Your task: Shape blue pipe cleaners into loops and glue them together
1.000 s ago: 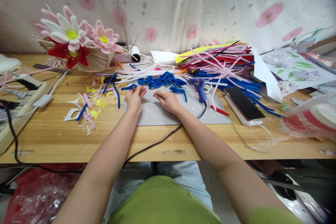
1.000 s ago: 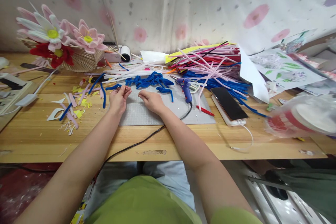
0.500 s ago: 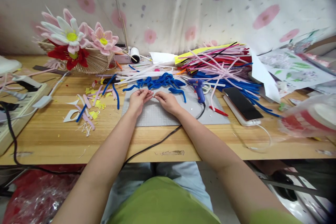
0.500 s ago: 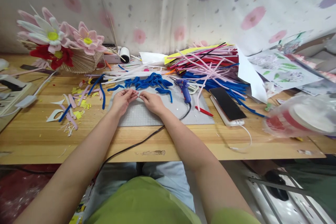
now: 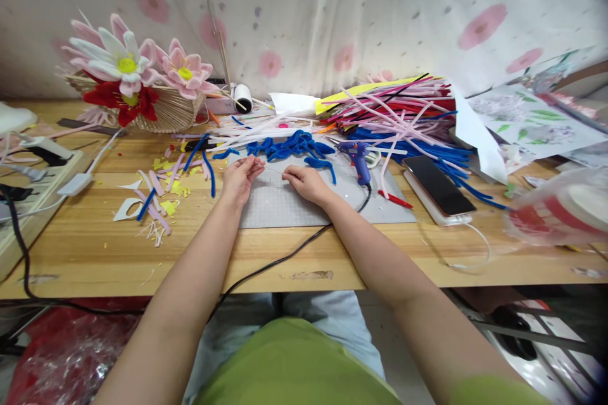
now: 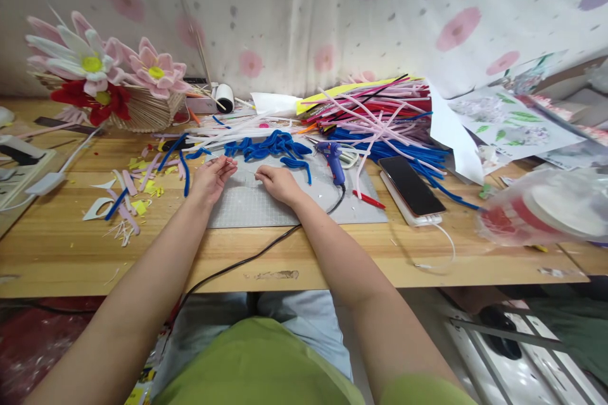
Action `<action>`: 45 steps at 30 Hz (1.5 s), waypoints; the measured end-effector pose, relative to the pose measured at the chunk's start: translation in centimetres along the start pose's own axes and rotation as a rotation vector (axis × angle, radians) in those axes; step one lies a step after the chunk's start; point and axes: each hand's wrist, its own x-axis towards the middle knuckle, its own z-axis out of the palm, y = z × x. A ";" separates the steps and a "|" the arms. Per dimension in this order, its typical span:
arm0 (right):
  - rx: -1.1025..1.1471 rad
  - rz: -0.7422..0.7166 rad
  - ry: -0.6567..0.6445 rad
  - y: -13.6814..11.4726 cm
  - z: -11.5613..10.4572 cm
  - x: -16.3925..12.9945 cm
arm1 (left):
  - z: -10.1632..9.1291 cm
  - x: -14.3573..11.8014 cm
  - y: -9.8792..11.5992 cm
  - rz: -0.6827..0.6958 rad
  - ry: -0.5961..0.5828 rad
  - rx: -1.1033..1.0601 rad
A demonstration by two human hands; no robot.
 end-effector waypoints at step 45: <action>0.044 0.034 -0.035 -1.0 2.0 0.1 | 0.9 -0.7 -2.3 0.088 -0.096 0.063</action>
